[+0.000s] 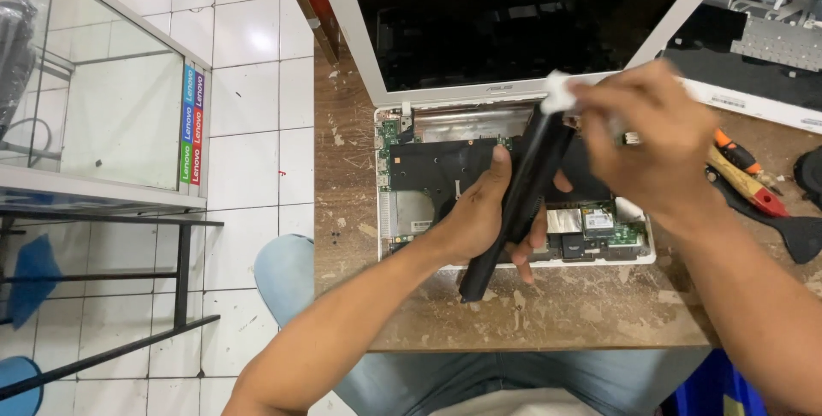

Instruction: Removing a battery from an open laptop chassis and cleaning it thoroughly with a cloth

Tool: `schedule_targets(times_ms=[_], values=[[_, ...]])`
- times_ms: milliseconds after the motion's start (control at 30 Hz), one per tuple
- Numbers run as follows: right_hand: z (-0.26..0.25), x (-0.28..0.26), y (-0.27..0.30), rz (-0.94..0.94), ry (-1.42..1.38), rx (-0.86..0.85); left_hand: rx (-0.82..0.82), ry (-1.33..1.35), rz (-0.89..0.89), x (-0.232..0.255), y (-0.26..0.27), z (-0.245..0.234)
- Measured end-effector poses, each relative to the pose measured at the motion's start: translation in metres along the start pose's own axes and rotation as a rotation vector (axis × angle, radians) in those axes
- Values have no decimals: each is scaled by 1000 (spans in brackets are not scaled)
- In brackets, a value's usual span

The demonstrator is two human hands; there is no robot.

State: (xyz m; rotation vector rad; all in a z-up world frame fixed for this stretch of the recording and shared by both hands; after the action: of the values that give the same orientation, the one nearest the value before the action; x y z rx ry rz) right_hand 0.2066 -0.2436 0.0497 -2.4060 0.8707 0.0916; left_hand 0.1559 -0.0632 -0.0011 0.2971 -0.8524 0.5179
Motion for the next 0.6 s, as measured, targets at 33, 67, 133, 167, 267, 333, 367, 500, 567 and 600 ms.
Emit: schedule_targets(times_ms=[33,67,133,167,267,333,367,500,567,600], values=[[-13,12,6,86,107,198,-56,-21,27,6,1,5],[-18,11,8,83,105,198,-53,-21,30,8,1,4],[-29,10,14,101,93,229,-72,42,42,8,2,3],[-25,10,22,99,86,224,-64,47,43,5,4,3],[-17,17,33,149,1,205,-8,114,45,6,3,-2],[-12,15,35,128,-44,150,12,84,39,11,3,-1],[-12,11,33,126,-47,150,16,84,39,8,3,-2],[-10,-8,19,43,-124,44,-5,100,21,-1,-1,-4],[-4,-15,17,25,-186,1,-17,122,2,-1,0,0],[-1,-16,17,37,-176,3,6,49,-41,2,1,2]])
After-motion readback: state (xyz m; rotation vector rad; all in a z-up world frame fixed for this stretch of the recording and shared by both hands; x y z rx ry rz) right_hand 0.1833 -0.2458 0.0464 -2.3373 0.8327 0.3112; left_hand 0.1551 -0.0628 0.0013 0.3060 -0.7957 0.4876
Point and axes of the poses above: each hand's wrist, its own y-axis away from the middle knuckle, its own z-axis out of the palm, x = y × z, the point moved 5 cm from there along -y, towards the middle knuckle, and after that the axes turned 14 degrees about -x, right-handed, at the moved point
